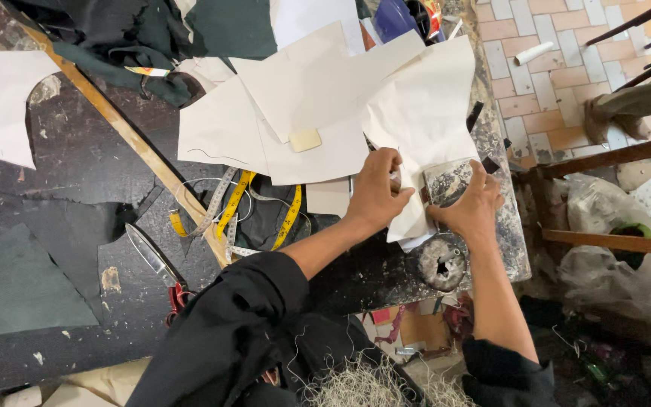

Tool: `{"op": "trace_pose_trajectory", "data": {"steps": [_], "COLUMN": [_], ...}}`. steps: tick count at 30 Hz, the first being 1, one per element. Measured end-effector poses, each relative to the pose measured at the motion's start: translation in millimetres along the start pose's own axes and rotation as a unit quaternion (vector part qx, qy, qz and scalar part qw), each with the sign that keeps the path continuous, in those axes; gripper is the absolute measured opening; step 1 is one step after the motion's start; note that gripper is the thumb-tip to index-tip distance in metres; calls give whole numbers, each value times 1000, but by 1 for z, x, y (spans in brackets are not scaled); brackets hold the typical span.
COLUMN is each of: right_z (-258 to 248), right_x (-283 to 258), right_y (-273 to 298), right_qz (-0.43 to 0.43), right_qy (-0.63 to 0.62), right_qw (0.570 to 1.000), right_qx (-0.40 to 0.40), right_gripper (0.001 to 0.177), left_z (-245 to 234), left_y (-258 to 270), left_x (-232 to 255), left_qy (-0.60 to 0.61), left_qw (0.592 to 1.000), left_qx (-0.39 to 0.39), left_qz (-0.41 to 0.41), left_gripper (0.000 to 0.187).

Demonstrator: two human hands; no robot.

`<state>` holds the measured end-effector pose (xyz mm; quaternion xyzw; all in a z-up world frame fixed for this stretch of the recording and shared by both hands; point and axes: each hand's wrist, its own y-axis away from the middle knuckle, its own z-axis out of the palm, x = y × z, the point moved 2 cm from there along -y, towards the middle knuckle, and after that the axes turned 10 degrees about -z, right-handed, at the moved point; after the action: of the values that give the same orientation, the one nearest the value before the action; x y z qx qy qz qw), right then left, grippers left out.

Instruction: The person places a paper pattern on a dark fabric, traces the outline with chalk, and then uses shears to cut the fabric along the marked lines. The person removes the pattern and continues cutting additional fabric pieces.

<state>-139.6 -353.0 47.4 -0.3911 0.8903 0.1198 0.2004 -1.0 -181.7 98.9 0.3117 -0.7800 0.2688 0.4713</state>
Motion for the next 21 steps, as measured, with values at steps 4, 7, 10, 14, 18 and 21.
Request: {"op": "trace_pose_trajectory", "data": {"steps": [4, 7, 10, 14, 18, 21], "right_z": [-10, -24, -19, -4, 12, 18], "right_x": [5, 25, 40, 39, 32, 25], "right_y": [-5, -2, -4, -10, -12, -29], "right_qz": [24, 90, 115, -16, 89, 77], "right_qy": [-75, -165, -225, -78, -50, 66], "right_qw": [996, 981, 966, 994, 995, 994], "right_qx": [32, 41, 57, 81, 0, -50], "right_gripper": [127, 127, 128, 129, 137, 143], "left_z": [-4, -14, -47, -129, -227, -271], "left_y": [-9, -23, -46, -48, 15, 78], "left_x": [18, 26, 16, -18, -60, -103], "left_qy": [44, 21, -6, 37, 108, 155], "left_qw": [998, 999, 997, 994, 981, 949], "left_qx": [-35, 23, 65, 27, 147, 262], "left_qz": [-24, 26, 50, -100, -62, -81], "left_gripper": [47, 44, 32, 34, 48, 60]}}
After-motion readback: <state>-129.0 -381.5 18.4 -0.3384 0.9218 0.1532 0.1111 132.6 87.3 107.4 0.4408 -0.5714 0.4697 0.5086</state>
